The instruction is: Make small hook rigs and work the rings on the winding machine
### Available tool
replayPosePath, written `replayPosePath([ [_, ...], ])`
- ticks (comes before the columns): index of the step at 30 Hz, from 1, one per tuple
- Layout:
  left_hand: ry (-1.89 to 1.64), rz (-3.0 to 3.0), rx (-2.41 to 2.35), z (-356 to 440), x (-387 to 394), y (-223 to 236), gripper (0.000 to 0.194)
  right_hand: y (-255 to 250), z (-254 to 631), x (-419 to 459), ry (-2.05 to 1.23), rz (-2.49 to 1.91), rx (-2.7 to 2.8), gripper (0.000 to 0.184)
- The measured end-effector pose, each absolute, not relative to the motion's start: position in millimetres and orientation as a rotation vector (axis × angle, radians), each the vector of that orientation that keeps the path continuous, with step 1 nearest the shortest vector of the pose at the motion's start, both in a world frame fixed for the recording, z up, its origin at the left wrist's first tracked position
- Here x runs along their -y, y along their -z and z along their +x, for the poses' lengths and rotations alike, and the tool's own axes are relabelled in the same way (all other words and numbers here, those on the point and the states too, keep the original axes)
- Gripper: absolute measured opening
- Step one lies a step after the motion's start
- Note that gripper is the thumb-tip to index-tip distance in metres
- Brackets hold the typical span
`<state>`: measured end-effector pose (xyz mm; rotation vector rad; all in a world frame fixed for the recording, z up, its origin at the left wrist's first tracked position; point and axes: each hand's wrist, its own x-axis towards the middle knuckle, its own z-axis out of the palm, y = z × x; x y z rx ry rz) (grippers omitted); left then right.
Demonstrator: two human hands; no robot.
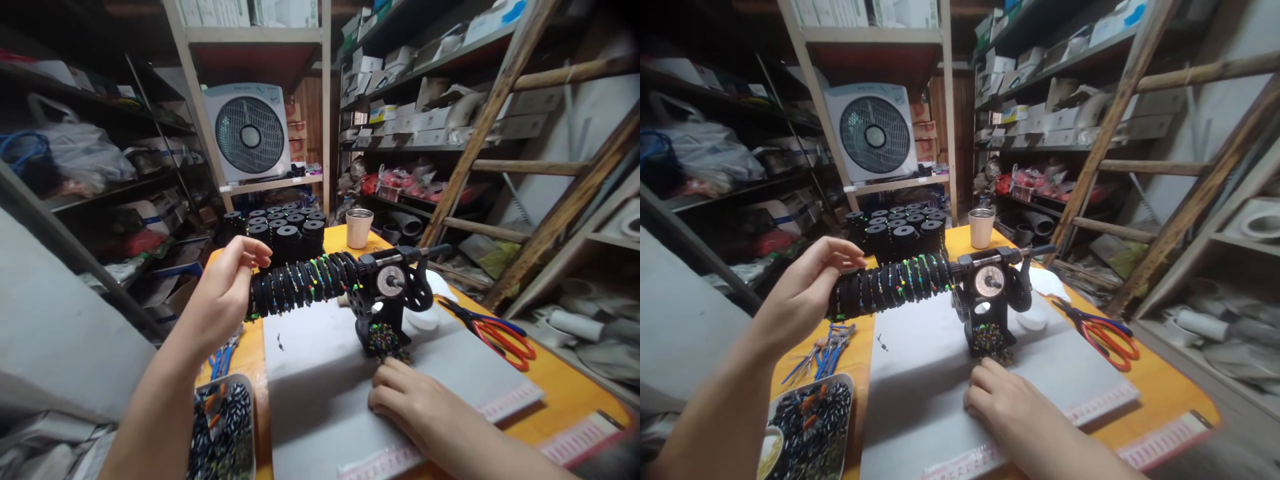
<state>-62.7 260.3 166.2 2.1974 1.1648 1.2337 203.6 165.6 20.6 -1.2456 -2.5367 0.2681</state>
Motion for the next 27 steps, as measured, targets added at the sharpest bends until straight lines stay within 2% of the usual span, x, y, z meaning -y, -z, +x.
replayPosePath([
  [4, -1.008, 2.484, -1.064, -73.9, -249.6, -167.7, 0.021, -29.5, 200.2, -165.7, -0.195, -1.237, 2.581, 0.024],
  [5, -0.928, 2.541, -1.065, -75.7, -248.1, -167.9, 0.029, -37.0, 197.8, -166.1, -0.207, -1.214, 2.559, 0.024],
  [7, -0.842, 2.626, -1.071, -77.3, -247.0, -167.3, 0.056, -59.8, 191.1, -169.1, -0.309, -1.113, 2.44, 0.017],
  [9, -0.867, 2.663, -1.062, -76.6, -248.2, -165.5, 0.067, -90.2, 182.7, -176.1, -0.284, -0.941, 2.306, 0.009],
  [15, -0.919, 2.675, -0.966, -72.9, -253.7, -163.7, 0.044, -160.4, 154.4, -215.0, -0.12, -0.738, 2.069, 0.004],
  [27, -0.927, 2.628, -0.919, -72.3, -255.1, -165.8, 0.034, -166.8, 133.0, -238.1, -0.123, -0.744, 2.059, 0.004],
])
